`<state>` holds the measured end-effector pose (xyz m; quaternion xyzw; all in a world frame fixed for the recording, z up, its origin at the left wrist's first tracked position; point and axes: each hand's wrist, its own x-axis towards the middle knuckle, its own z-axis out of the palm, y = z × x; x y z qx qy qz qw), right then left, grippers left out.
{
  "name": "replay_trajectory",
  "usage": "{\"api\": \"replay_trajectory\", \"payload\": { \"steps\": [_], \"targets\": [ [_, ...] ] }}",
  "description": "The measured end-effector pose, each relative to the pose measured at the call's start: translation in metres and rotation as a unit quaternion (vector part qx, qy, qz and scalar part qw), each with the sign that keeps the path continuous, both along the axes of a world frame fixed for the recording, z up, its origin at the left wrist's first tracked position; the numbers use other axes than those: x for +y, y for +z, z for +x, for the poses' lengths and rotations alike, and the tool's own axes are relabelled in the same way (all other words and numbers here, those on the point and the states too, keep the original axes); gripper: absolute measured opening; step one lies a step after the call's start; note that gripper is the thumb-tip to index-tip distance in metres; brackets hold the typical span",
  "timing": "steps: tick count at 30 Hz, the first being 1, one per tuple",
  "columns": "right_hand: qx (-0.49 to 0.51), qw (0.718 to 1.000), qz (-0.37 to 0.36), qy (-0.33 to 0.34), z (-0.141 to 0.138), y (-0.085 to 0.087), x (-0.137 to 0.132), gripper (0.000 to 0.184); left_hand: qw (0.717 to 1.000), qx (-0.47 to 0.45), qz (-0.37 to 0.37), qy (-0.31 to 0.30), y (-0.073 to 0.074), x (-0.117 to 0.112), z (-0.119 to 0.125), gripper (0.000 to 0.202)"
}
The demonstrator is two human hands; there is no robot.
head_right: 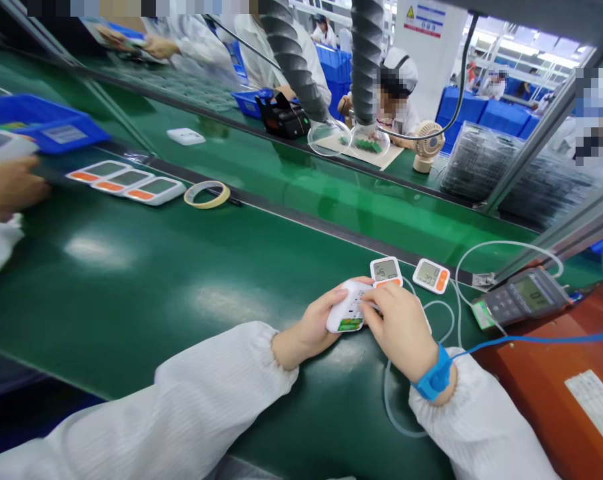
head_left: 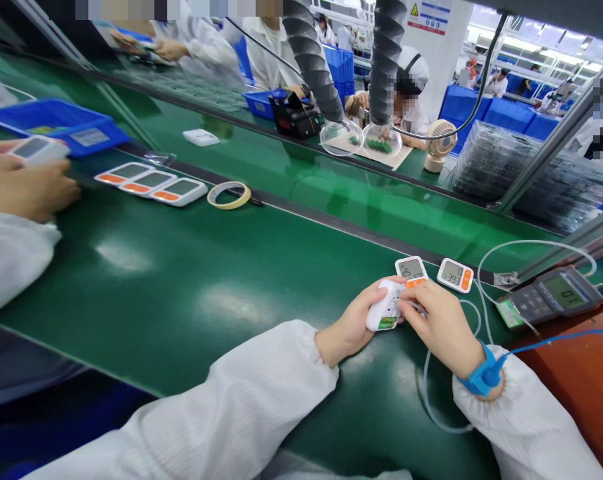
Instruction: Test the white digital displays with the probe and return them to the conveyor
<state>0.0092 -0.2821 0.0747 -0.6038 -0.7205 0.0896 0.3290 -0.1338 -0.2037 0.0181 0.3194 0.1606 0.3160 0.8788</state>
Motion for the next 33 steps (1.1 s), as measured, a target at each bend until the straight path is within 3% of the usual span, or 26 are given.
{"api": "replay_trajectory", "payload": {
  "steps": [23, 33],
  "targets": [
    [0.002, 1.000, 0.003, 0.001, -0.011, -0.010, -0.001, 0.011, 1.000, -0.019, 0.022, 0.012, 0.001, -0.005, 0.003, 0.040],
    [-0.021, 1.000, 0.022, -0.006, -0.011, -0.012, -0.001, 0.014, 0.996, 0.019, 0.073, 0.049, -0.009, -0.007, 0.004, 0.048]
  ]
}}
